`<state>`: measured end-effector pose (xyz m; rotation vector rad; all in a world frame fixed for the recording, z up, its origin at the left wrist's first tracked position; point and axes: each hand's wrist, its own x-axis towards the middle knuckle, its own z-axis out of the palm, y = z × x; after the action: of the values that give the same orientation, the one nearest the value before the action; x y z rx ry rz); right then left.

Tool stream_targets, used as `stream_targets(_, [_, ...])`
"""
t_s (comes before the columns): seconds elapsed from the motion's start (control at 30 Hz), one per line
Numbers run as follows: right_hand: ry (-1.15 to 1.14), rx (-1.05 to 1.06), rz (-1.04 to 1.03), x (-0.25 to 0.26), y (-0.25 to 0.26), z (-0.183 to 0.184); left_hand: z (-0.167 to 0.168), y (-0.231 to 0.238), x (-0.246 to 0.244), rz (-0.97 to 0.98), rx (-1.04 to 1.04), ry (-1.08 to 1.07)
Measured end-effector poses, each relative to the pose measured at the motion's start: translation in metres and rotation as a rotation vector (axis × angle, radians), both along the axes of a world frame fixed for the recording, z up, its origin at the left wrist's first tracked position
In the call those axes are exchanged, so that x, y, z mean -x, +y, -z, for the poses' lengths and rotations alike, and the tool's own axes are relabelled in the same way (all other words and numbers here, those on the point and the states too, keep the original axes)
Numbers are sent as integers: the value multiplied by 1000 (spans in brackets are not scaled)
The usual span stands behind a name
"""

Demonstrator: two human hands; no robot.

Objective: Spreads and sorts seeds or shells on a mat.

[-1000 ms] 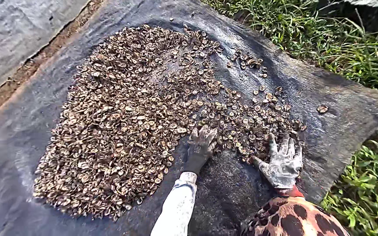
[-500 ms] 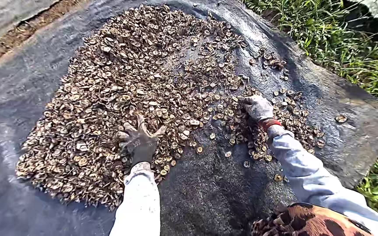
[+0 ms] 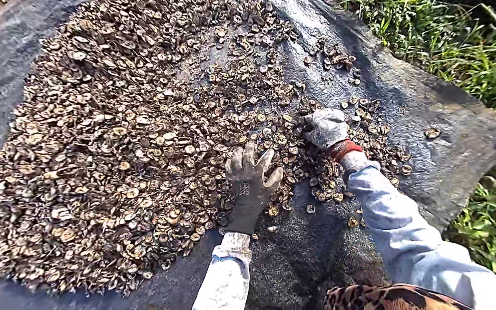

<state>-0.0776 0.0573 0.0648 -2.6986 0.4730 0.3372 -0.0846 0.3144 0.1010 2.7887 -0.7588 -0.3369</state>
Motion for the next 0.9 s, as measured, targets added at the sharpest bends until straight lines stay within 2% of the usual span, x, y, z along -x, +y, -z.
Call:
stream_targets(0.1, [-49, -15, 46, 13, -4, 6, 24, -28, -9, 91, -21, -18])
stream_targets(0.2, [-79, -57, 88, 24, -3, 9, 48, -37, 1, 156, -84, 21])
stream_targets(0.33, [-78, -160, 113, 29, -6, -1, 46, -31, 28, 121, 20, 16])
stream_targets(0.4, [-151, -110, 99, 27, -2, 0, 51, -26, 43, 102, 55, -65])
stream_targets(0.47, [-285, 16, -17, 20, 2, 16, 56, -25, 48, 95, 78, -125])
stream_targets(0.57, [-332, 45, -74, 11, 5, 25, 62, -24, 48, 150, 120, -232])
stream_targets(0.7, [-171, -128, 169, 15, -1, -1, 64, -27, 48, 143, 136, -290])
stream_targets(0.77, [-206, -61, 136, 19, -2, 2, 63, -29, 49, 130, 115, -284])
stream_targets(0.83, [-137, 72, 13, 16, 3, 11, 62, -29, 51, 131, 93, -263])
stream_targets(0.9, [-95, 115, -55, 12, 7, 13, 59, -28, 55, 141, 75, -242])
